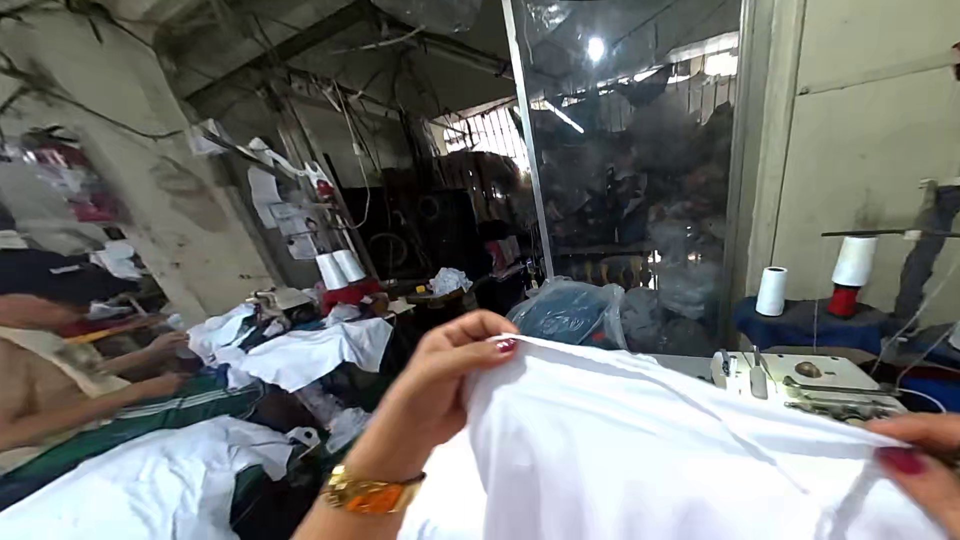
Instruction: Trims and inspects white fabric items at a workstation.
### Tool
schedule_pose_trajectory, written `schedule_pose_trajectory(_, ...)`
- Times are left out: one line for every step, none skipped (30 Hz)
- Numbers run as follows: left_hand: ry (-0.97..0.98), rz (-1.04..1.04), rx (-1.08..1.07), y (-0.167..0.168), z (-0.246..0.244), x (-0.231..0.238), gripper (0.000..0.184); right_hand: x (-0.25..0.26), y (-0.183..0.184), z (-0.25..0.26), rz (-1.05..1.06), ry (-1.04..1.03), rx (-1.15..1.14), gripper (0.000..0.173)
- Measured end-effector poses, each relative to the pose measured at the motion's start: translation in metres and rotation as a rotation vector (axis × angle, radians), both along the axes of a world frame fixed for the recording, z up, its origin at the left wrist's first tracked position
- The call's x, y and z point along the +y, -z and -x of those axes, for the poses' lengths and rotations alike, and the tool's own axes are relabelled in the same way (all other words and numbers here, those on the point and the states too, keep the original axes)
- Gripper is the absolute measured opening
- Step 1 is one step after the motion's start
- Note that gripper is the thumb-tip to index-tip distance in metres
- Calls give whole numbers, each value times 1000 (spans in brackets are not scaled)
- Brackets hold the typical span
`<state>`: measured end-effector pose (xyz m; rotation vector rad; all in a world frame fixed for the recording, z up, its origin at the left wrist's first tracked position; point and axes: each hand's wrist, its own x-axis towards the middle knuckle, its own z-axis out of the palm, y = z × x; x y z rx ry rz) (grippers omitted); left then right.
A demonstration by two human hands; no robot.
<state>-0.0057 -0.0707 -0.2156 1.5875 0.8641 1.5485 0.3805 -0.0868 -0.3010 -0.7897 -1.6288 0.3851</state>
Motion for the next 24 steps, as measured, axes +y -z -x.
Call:
schedule_pose_trajectory(-33, 86, 25, 26, 1, 17, 16, 7, 19, 7, 5, 98, -137, 19)
schedule_pose_trajectory(-81, 175, 96, 59, 2, 36, 10, 15, 42, 15, 19, 205, -278, 22)
schedule_pose_trajectory(-130, 270, 219, 96, 1, 53, 2, 22, 66, 23, 48, 293, -408, 26)
schedule_pose_trajectory(-160, 360, 368, 137, 1, 68, 9, 24, 89, 30, 90, 337, -512, 34)
schedule_pose_trajectory(-163, 431, 506, 177, 1, 79, 19, 22, 108, 38, 135, 336, -570, 40)
schedule_pose_trajectory(-160, 490, 598, 211, 3, 86, 26, 16, 121, 47, 192, 296, -588, 40)
schedule_pose_trajectory(-171, 542, 625, 235, 5, 91, 28, 10, 130, 58, 238, 230, -575, 36)
schedule_pose_trajectory(-196, 569, 606, 249, 6, 93, 28, 5, 139, 69, 262, 157, -551, 32)
schedule_pose_trajectory(-204, 575, 549, 254, 6, 94, 24, 3, 148, 80, 286, 93, -526, 28)
schedule_pose_trajectory(-191, 575, 481, 253, 6, 94, 19, 5, 157, 90, 292, 58, -514, 25)
schedule_pose_trajectory(-167, 583, 423, 249, 6, 93, 15, 10, 166, 98, 290, 54, -522, 25)
schedule_pose_trajectory(-143, 599, 377, 246, 8, 92, 12, 17, 175, 105, 288, 78, -551, 26)
schedule_pose_trajectory(-129, 617, 337, 243, 9, 91, 9, 24, 184, 110, 301, 112, -596, 28)
schedule_pose_trajectory(-131, 628, 302, 240, 10, 90, 7, 31, 193, 113, 327, 149, -641, 29)
schedule_pose_trajectory(-137, 626, 275, 238, 11, 90, 5, 36, 200, 114, 350, 186, -651, 30)
schedule_pose_trajectory(-136, 612, 248, 235, 12, 89, 4, 40, 205, 113, 377, 216, -625, 29)
schedule_pose_trajectory(-126, 582, 213, 232, 13, 86, 4, 42, 206, 111, 419, 228, -583, 27)
schedule_pose_trajectory(-109, 539, 161, 229, 13, 83, 3, 43, 203, 107, 486, 219, -552, 26)
schedule_pose_trajectory(-87, 497, 99, 228, 12, 79, 3, 43, 200, 101, 542, 200, -546, 25)
schedule_pose_trajectory(-64, 466, 41, 227, 11, 75, 4, 42, 198, 95, 573, 170, -550, 25)
schedule_pose_trajectory(-50, 441, -8, 226, 8, 71, 4, 40, 197, 90, 587, 134, -541, 23)
schedule_pose_trajectory(-45, 406, -43, 225, 6, 68, 4, 38, 194, 85, 611, 88, -501, 21)
schedule_pose_trajectory(-49, 353, -61, 225, 5, 65, 3, 35, 190, 80, 643, 37, -412, 19)
schedule_pose_trajectory(-57, 285, -67, 222, 6, 61, 3, 31, 184, 75, 667, -7, -274, 16)
